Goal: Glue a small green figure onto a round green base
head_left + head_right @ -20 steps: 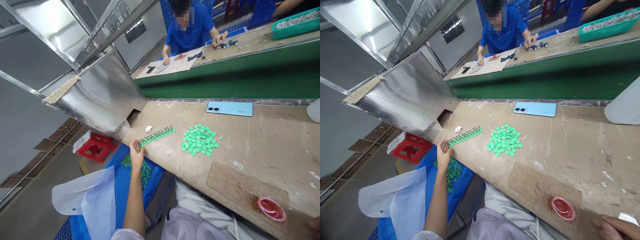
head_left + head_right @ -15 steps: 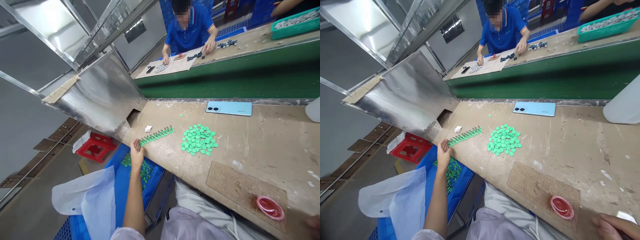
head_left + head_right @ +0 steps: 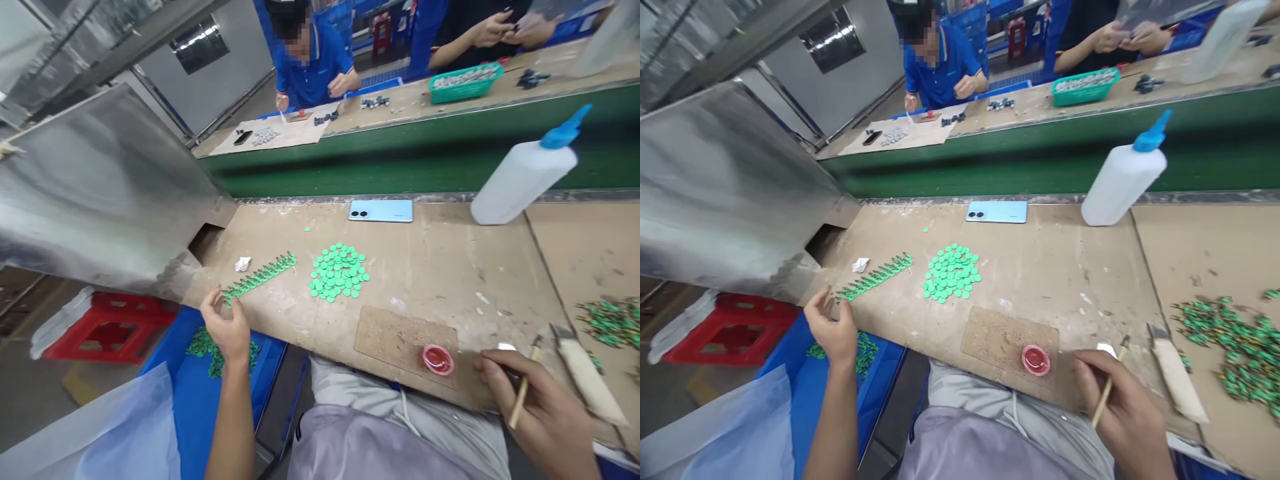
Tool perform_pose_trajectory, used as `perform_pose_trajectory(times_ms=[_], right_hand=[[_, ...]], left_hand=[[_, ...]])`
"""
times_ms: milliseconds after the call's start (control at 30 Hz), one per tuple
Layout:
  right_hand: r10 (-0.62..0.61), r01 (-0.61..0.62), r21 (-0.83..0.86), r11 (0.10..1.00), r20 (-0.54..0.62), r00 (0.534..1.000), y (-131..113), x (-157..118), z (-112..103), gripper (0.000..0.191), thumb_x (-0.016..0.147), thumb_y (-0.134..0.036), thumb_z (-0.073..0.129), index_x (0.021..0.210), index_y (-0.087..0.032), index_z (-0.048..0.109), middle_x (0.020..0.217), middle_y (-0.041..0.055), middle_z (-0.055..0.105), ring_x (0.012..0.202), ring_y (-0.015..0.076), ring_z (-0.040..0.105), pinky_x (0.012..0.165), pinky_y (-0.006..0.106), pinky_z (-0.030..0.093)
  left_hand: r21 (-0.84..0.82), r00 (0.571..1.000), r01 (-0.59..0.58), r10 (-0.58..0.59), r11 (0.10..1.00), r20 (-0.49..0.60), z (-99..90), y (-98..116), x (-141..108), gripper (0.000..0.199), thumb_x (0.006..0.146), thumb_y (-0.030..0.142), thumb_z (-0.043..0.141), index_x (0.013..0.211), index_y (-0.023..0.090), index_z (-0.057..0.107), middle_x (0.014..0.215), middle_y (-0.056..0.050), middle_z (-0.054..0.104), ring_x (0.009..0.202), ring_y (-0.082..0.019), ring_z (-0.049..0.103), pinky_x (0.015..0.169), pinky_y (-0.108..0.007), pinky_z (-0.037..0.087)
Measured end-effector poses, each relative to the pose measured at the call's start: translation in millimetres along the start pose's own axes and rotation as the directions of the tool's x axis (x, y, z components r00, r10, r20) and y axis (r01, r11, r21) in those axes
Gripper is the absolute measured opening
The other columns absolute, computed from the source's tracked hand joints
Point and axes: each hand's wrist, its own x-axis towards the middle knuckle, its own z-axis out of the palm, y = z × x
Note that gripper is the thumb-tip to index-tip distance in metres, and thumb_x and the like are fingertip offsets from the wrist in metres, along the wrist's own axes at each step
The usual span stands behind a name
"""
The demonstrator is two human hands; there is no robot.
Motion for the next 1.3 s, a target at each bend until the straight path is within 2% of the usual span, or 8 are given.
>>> perform_pose_trajectory(times_ms=[67,133,200,267,433,767,900,1300], right_hand=[[-0.091,0.091,-0.017,0.996,0.012,0.996,-4.1,1.9,1.4,0.031,0.098,-0.056,0.066,0.094,-0.025,0.073,0.076,0.0054,0.076,0.059,0.0207,0.072,0.053,0.029,0.059],[-0.13,0.131,-0.024,0.991,0.019,0.991,-6.1,2.5,2.3,0.023,0.1,-0.046,0.064,0.098,-0.024,0.071,0.077,0.0037,0.076,0.059,0.0195,0.073,0.054,0.028,0.059],[-0.141,0.141,-0.008,0.99,0.02,0.99,-7.6,2.9,2.9,0.016,0.101,-0.039,0.064,0.1,-0.024,0.07,0.08,0.0033,0.076,0.062,0.0189,0.073,0.057,0.027,0.059],[-0.142,0.142,0.007,0.99,0.008,0.99,-9.5,3.6,3.5,0.013,0.1,-0.035,0.064,0.1,-0.024,0.07,0.082,0.0035,0.076,0.065,0.0188,0.074,0.058,0.027,0.06],[-0.108,0.108,0.059,0.992,0.003,0.994,-15.3,5.3,6.0,0.012,0.103,-0.032,0.06,0.102,-0.023,0.069,0.08,0.0042,0.075,0.064,0.0196,0.072,0.059,0.03,0.059],[-0.066,0.047,0.298,0.953,0.057,0.996,-14.3,0.9,6.5,0.034,0.112,-0.04,0.038,0.129,-0.022,0.062,0.092,0.0062,0.071,0.069,0.0169,0.065,0.065,0.032,0.059],[-0.136,0.111,0.316,0.942,0.058,0.989,-14.4,4.0,4.7,0.041,0.112,-0.045,0.037,0.124,-0.022,0.068,0.091,0.0077,0.07,0.069,0.0186,0.064,0.063,0.034,0.057],[-0.145,0.133,0.234,0.963,0.034,0.989,-23.1,8.3,3.7,0.023,0.108,-0.026,0.047,0.116,-0.022,0.069,0.086,0.0052,0.071,0.069,0.0173,0.067,0.064,0.031,0.058]], left_hand=[[-0.005,0.955,-0.204,0.201,0.979,0.218,14.8,30.2,-22.0,0.024,0.095,0.025,0.062,0.118,0.019,0.065,0.122,-0.012,0.07,0.121,-0.028,0.067,0.109,-0.048,0.054],[-0.121,0.787,-0.362,0.373,0.924,0.492,34.6,57.7,-45.4,0.018,0.097,0.027,0.063,0.113,0.022,0.069,0.117,-0.011,0.073,0.115,-0.027,0.069,0.106,-0.047,0.056],[-0.243,0.605,-0.418,0.468,0.875,0.644,56.4,78.4,-65.5,0.021,0.099,0.025,0.061,0.118,0.023,0.069,0.116,-0.01,0.075,0.114,-0.027,0.07,0.103,-0.044,0.057],[-0.28,0.544,-0.423,0.488,0.862,0.682,76.4,91.2,-79.5,0.023,0.101,0.021,0.057,0.12,0.022,0.069,0.116,-0.011,0.076,0.113,-0.026,0.07,0.1,-0.042,0.058],[-0.255,0.563,-0.407,0.46,0.877,0.686,103.7,99.2,-88.7,0.02,0.098,0.021,0.061,0.116,0.022,0.071,0.109,-0.01,0.077,0.106,-0.029,0.069,0.093,-0.044,0.057],[-0.232,0.609,-0.347,0.406,0.909,0.681,108.2,96.9,-83.3,0.013,0.096,0.027,0.063,0.102,0.023,0.074,0.101,-0.009,0.077,0.1,-0.03,0.067,0.09,-0.042,0.055],[-0.212,0.582,-0.376,0.408,0.902,0.704,108.5,99.7,-79.4,0.011,0.095,0.024,0.063,0.1,0.023,0.073,0.097,-0.008,0.076,0.099,-0.03,0.066,0.087,-0.041,0.055],[-0.257,0.531,-0.34,0.41,0.905,0.742,106.9,104.7,-76.0,0.012,0.095,0.018,0.061,0.101,0.022,0.071,0.095,-0.005,0.07,0.086,-0.021,0.069,0.082,-0.034,0.058]])
